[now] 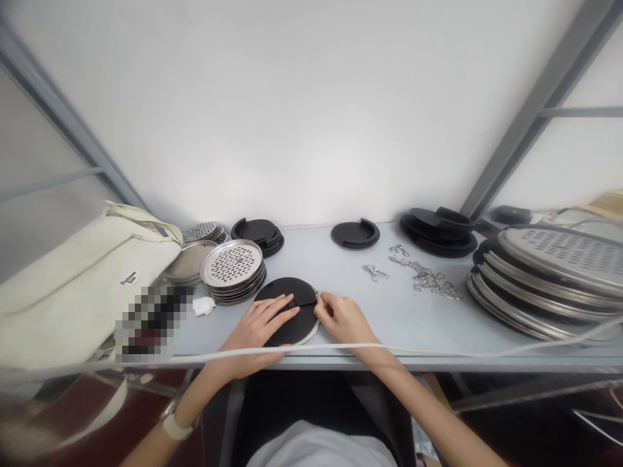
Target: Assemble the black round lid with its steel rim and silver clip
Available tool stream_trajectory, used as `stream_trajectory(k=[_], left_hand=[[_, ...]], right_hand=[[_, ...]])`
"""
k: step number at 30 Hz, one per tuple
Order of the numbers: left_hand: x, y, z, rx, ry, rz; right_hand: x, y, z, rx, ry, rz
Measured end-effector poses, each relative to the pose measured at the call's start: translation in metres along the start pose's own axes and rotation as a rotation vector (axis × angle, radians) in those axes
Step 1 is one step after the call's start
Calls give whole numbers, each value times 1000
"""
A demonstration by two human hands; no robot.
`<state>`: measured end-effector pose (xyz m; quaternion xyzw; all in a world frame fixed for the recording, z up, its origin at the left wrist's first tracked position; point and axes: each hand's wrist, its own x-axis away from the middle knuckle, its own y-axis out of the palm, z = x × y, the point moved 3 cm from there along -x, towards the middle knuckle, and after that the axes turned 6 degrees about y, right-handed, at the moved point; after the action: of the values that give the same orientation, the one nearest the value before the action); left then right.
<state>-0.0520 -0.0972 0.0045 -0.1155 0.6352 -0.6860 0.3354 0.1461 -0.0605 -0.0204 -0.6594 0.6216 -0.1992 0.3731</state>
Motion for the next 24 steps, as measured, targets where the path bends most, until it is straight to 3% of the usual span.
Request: stream_trajectory(k=[24], left_hand=[[-1,1,0,-8,-19,-10]], right_hand=[[-1,2,2,31,1,-49]])
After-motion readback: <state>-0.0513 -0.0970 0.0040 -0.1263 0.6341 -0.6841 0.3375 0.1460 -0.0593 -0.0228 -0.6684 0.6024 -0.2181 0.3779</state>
